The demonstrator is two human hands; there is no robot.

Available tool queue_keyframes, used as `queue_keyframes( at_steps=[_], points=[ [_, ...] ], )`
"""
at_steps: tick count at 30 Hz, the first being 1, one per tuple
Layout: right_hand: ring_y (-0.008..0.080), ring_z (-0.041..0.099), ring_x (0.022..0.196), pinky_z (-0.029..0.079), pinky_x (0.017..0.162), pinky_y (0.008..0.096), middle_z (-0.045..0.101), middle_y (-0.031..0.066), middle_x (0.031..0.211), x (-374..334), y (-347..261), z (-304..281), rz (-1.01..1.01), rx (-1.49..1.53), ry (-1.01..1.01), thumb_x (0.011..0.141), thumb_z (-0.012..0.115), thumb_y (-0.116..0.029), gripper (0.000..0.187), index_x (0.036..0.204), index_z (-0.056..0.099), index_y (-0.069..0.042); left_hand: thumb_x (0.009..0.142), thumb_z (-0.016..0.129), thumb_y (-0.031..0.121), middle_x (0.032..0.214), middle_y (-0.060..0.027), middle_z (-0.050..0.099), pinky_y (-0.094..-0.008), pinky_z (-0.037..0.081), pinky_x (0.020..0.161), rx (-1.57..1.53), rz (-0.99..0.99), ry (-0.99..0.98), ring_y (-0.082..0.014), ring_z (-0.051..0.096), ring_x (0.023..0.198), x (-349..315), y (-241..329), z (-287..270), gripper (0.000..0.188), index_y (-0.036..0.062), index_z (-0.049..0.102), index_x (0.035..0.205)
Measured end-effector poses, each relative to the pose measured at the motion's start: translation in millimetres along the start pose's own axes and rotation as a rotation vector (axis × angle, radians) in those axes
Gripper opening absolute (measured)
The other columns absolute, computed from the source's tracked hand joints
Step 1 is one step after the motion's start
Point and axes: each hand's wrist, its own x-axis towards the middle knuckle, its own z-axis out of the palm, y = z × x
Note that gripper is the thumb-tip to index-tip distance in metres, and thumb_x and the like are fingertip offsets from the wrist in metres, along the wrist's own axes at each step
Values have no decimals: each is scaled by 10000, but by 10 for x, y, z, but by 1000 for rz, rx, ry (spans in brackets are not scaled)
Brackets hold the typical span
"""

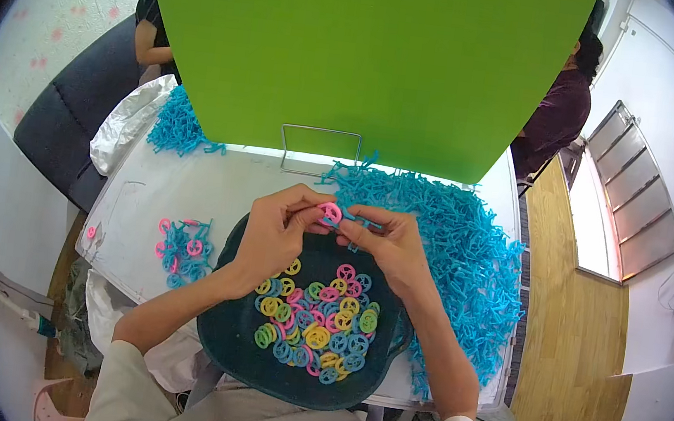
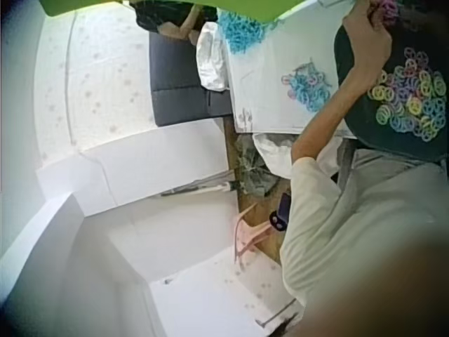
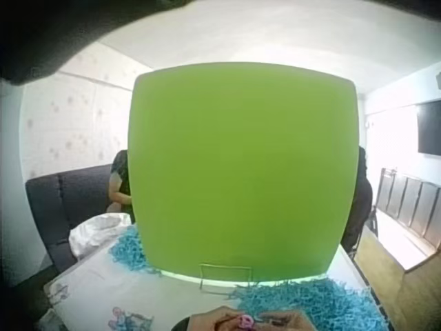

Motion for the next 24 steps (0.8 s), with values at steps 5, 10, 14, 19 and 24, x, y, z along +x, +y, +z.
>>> queue_keyframes(
  at_steps=[5, 10, 14, 19, 24],
  points=[
    [141, 671, 756, 534, 693, 238, 687, 85, 912, -5, 16, 13, 123, 132, 10, 845, 718, -148, 271, 1055, 657, 11, 939, 465, -60, 972, -125, 658, -280, 560, 804, 16, -31, -25, -157, 646, 908, -18, 8, -10, 176, -70, 589, 1063],
    [129, 672, 753, 532, 674, 223, 678, 73, 891, -22, -71, 118, -58, -170, 181, 855, 696, -92, 201, 1009, 656, 29, 940, 509, -3, 918, -124, 669, -274, 562, 761, -7, -27, 42, -158, 663, 856, -8, 23, 13, 162, -65, 603, 1057],
    [144, 674, 802, 537, 690, 216, 666, 97, 919, -27, -29, 90, -184, -550, 247, 860, 681, -55, 261, 1097, 604, 25, 957, 514, 31, 971, -105, 656, -273, 554, 801, -23, -15, 2, -146, 643, 900, 15, -10, -13, 183, -59, 589, 1098],
    [174, 667, 889, 552, 737, 270, 643, 132, 1055, -3, -137, 161, -44, -117, 239, 923, 608, -124, 404, 1288, 468, -23, 911, 565, -4, 988, -89, 661, -283, 551, 763, 242, 219, 78, -147, 650, 896, 32, 112, 48, 189, -8, 620, 1092],
    [190, 632, 1005, 537, 828, 318, 615, 134, 1161, 42, -57, 31, -172, 196, 130, 983, 499, -158, 385, 1341, 430, -34, 849, 624, 21, 1022, -109, 634, -333, 551, 710, 538, 577, 11, -296, 646, 831, 66, 110, 120, 214, 40, 621, 1062]
  ],
)
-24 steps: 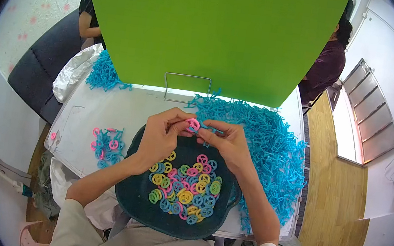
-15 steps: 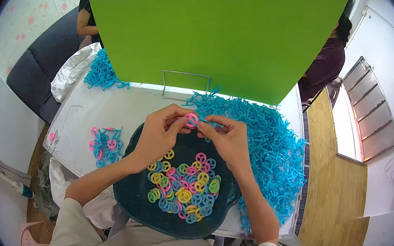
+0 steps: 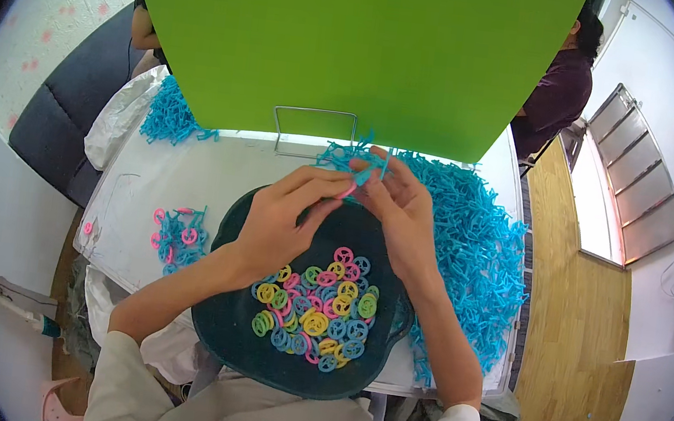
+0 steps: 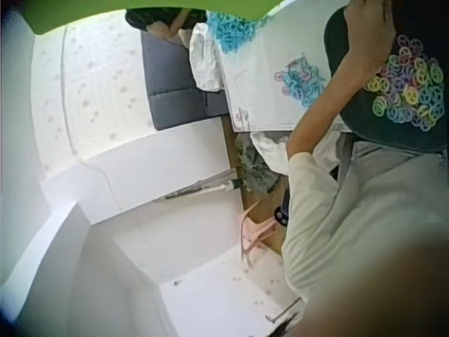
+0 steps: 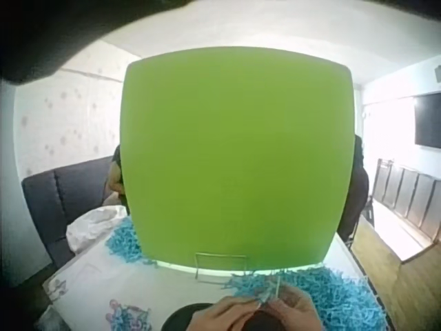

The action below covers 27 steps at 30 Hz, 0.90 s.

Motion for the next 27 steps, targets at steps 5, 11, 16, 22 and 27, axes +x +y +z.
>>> queue_keyframes(
  at_steps=[5, 11, 16, 22, 27],
  points=[
    [152, 619, 935, 515, 855, 292, 612, 106, 1114, 9, -84, -11, 38, 96, 82, 964, 512, -102, 371, 1317, 456, -3, 831, 618, 40, 989, -128, 629, -377, 548, 709, -58, -267, -237, -306, 650, 842, -83, -158, 80, 236, 48, 624, 1067],
    [45, 433, 652, 363, 582, 206, 524, 14, 948, 4, -45, -84, 64, 237, -111, 932, 559, -70, 250, 1177, 560, -23, 781, 626, 80, 1033, -193, 551, -422, 540, 694, 381, -34, -886, -356, 630, 871, -378, -303, 428, 253, 51, 609, 1032],
    [33, 388, 602, 308, 534, 205, 515, -20, 862, -40, -27, -22, 40, -50, 24, 899, 629, -86, 188, 1081, 611, -39, 761, 629, 68, 1040, -200, 538, -415, 540, 705, 369, 14, -820, -352, 619, 907, -469, -289, 482, 311, 39, 578, 1066],
    [53, 545, 694, 412, 589, 181, 621, 12, 844, -20, -59, 7, -59, -261, 55, 886, 656, -103, 183, 1048, 636, -22, 733, 647, 68, 1030, -187, 545, -422, 534, 713, 317, -16, -883, -348, 624, 885, -515, -303, 375, 344, 49, 572, 1068],
    [62, 601, 747, 445, 599, 180, 670, 47, 876, -29, -72, 26, -17, -338, 13, 877, 665, -95, 211, 1063, 634, 0, 752, 642, 49, 970, -157, 598, -431, 530, 684, 444, -114, -873, -353, 634, 865, -403, -336, 314, 255, 45, 610, 1005]
  ],
)
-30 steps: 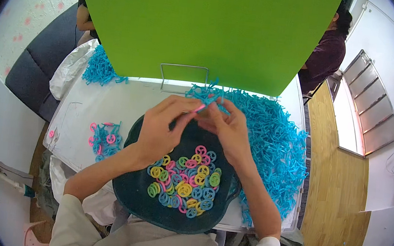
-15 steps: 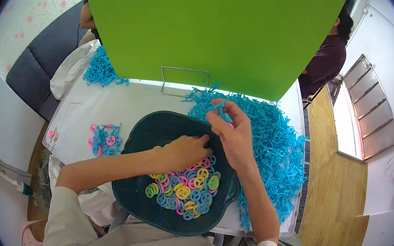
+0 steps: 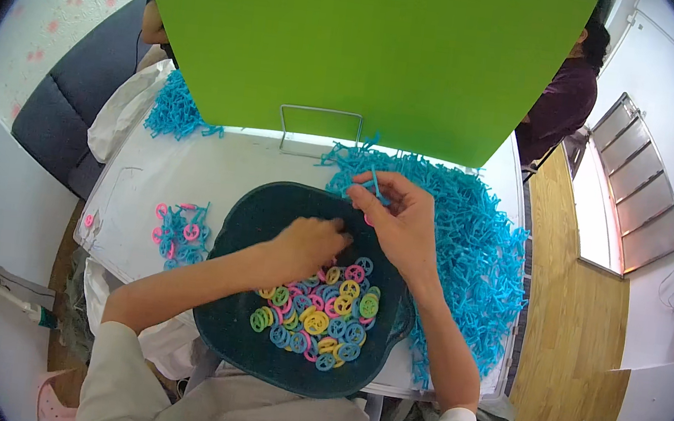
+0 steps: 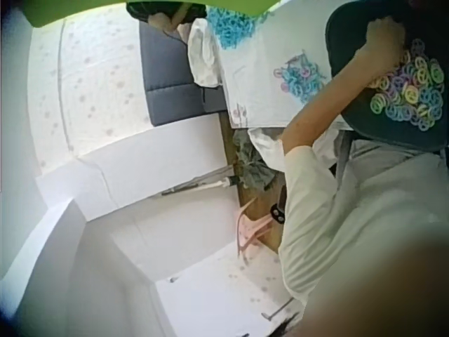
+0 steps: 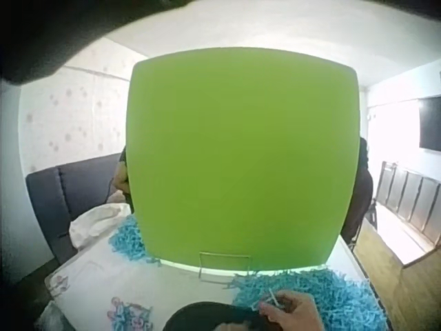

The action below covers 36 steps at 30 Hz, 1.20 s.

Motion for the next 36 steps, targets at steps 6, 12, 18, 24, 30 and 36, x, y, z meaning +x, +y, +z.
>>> queue_keyframes(
  at_steps=[6, 12, 18, 24, 30, 36],
  points=[
    [60, 606, 739, 455, 602, 180, 676, 35, 843, 31, 54, -7, -82, -83, 63, 879, 667, -103, 166, 1009, 666, 1, 857, 646, 100, 846, -109, 653, -304, 540, 629, -697, -348, 434, -194, 647, 768, -71, -33, -536, 154, 23, 602, 983],
    [55, 609, 734, 462, 596, 183, 680, 32, 833, -6, 42, 19, -63, -147, 40, 859, 689, -103, 166, 994, 675, -7, 913, 620, 128, 844, -76, 624, -259, 558, 596, -1304, -287, 544, -128, 633, 755, -24, -31, -645, 154, -17, 570, 924],
    [44, 598, 715, 462, 585, 181, 672, 16, 817, -42, 47, 65, -92, -98, 40, 850, 701, -95, 152, 978, 682, -17, 906, 607, 55, 889, -103, 610, -281, 587, 663, -1406, -329, 527, -167, 656, 788, -23, 38, -639, 116, -32, 536, 936],
    [38, 591, 704, 456, 577, 178, 665, 19, 807, -51, 48, 103, -41, -154, 20, 862, 695, -103, 142, 964, 659, -12, 921, 555, 4, 891, -110, 614, -273, 575, 718, -1330, -316, 563, -164, 659, 818, -35, 15, -557, 46, -18, 519, 941],
    [64, 605, 685, 457, 585, 190, 679, 53, 797, -36, 79, 62, 67, -94, 1, 863, 691, -107, 181, 995, 643, 9, 910, 544, -30, 841, -107, 615, -267, 558, 695, -1087, -289, 612, -152, 646, 777, -15, 59, -519, 46, -27, 498, 911],
    [87, 640, 738, 490, 621, 203, 684, 84, 836, -11, 95, 34, 91, 114, -23, 866, 687, -105, 235, 1064, 622, 4, 914, 555, -14, 852, -86, 617, -264, 561, 695, -1145, -226, 677, -138, 634, 787, 10, 83, -578, 54, -25, 530, 960]
  ],
)
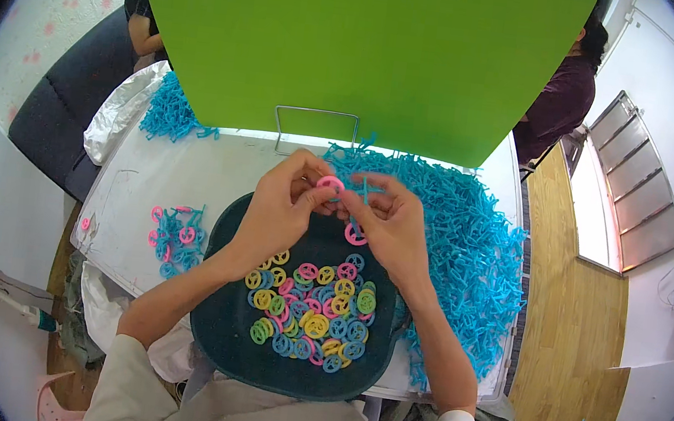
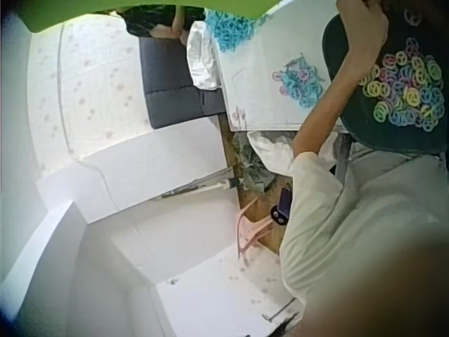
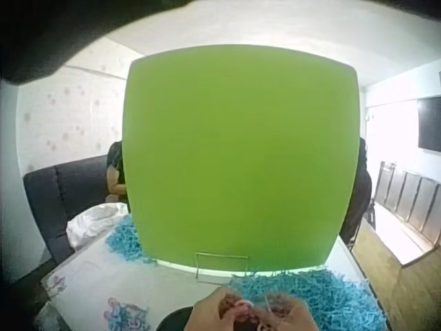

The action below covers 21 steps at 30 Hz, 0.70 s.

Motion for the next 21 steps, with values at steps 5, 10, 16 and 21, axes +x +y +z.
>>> queue_keyframes(
  at_steps=[5, 10, 16, 21],
  points=[
    [95, 652, 744, 498, 632, 187, 684, 72, 842, -22, -34, 78, -234, -291, 68, 862, 673, -42, 204, 1055, 627, 2, 937, 550, 36, 925, -89, 639, -264, 568, 729, -81, -28, -10, -137, 639, 829, 9, -53, -88, 152, -29, 581, 1071],
    [88, 652, 721, 495, 615, 183, 693, 69, 806, -48, -93, 94, -195, -269, 119, 867, 668, -50, 133, 980, 653, 19, 958, 525, 58, 999, -107, 649, -281, 572, 788, -171, -53, -37, -162, 652, 881, -14, -43, -82, 212, -34, 594, 1136],
    [69, 635, 716, 493, 605, 182, 694, 64, 808, -33, -107, 79, -132, -169, 114, 884, 654, -68, 133, 964, 655, 39, 959, 528, 62, 983, -118, 651, -291, 567, 814, -244, -8, -16, -173, 659, 880, -50, -5, -19, 198, -57, 581, 1108],
    [41, 606, 688, 462, 566, 170, 689, 56, 771, -61, -129, 110, -123, -170, 182, 866, 688, -106, 149, 939, 675, 23, 953, 539, 60, 1006, -117, 642, -286, 563, 821, -100, 28, 16, -165, 653, 906, -79, 11, 12, 185, -57, 578, 1092]
  ],
)
